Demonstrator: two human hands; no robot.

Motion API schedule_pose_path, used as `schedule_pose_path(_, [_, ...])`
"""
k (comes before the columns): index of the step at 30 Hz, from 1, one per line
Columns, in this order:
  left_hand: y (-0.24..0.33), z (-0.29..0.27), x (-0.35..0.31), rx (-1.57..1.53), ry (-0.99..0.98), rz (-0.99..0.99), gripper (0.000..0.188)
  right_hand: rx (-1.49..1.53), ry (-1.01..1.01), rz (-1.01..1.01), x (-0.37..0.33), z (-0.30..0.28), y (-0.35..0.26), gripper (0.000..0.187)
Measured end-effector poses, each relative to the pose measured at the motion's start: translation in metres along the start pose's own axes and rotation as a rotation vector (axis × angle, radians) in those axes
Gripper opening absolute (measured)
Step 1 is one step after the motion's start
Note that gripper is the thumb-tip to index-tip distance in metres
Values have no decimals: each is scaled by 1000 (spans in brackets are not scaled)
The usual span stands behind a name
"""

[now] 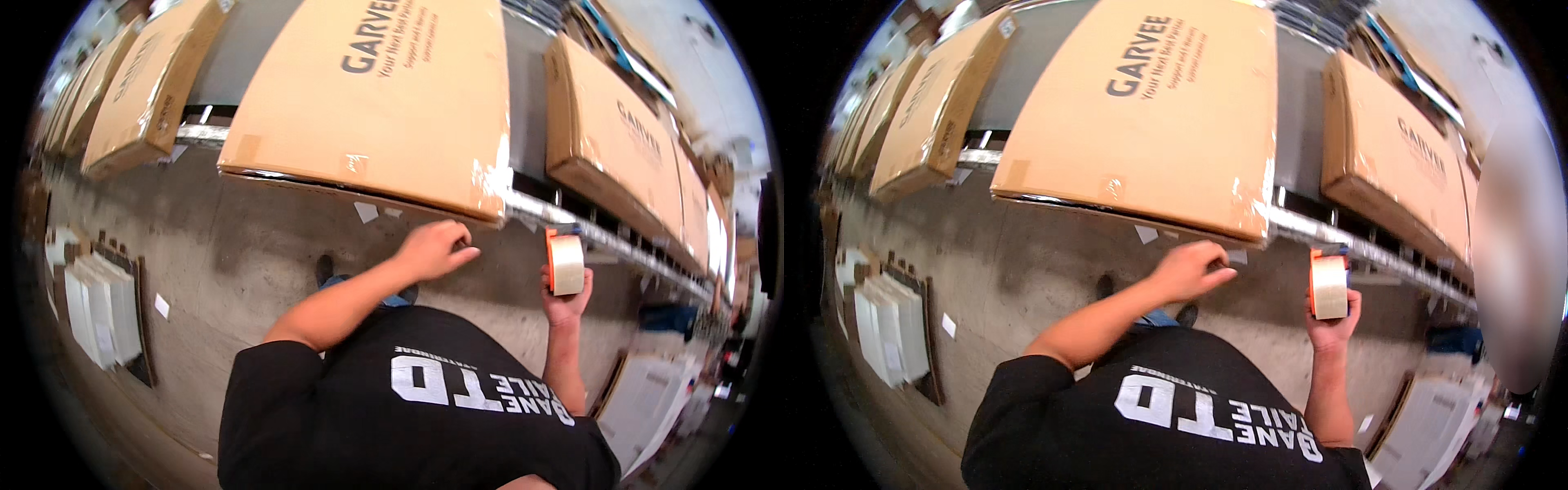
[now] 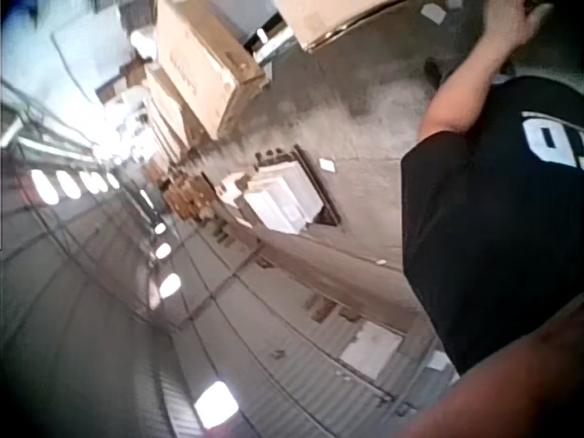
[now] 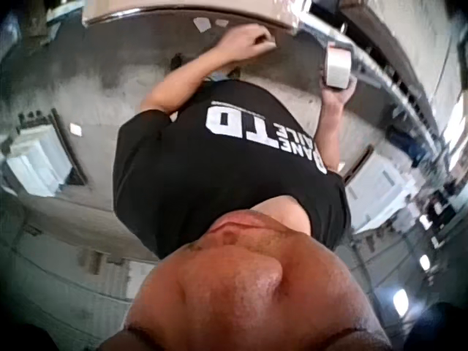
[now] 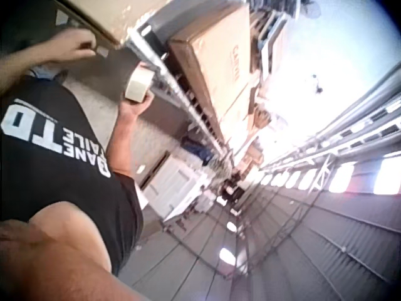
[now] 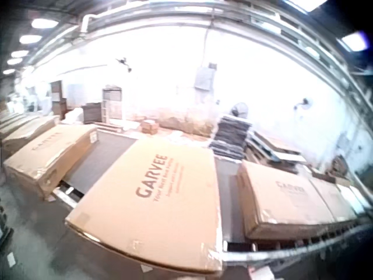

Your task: The person tapes the edges and corners of cardboard boxes on a conveyor belt using a handheld tape dispenser.

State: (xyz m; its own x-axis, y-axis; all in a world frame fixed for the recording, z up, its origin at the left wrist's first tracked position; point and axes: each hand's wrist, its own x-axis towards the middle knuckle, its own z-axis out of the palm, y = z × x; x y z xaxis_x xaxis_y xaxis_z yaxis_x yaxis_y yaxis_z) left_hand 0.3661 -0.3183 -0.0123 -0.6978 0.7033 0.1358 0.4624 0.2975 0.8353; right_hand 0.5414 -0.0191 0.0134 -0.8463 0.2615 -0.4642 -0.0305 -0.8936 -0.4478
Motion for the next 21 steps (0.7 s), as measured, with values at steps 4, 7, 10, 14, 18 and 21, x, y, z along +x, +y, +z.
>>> schedule_pose_path(4, [-32, -109, -31, 486, 26, 384, 57, 179, 128, 46, -74, -8, 89, 43])
schedule_pose_path(7, [-71, -171, -25, 905, -273, 159, 108, -48, 199, 5, -87, 40, 142, 55])
schedule_pose_path(10, [-112, -193, 3, 999, -275, 237, 107, -750, 117, -255, -69, 102, 161, 62])
schedule_pose_path(14, [-113, -192, 24, 998, -268, 346, 100, -1819, 167, -647, -59, 187, 167, 58])
schedule_pose_path(18, [-107, -185, 26, 967, -216, 349, 96, -2229, 152, -496, -42, 250, 148, 50])
schedule_pose_path(21, [-111, -184, 25, 913, -195, 366, 94, -2371, 158, -499, -7, 280, 133, 43])
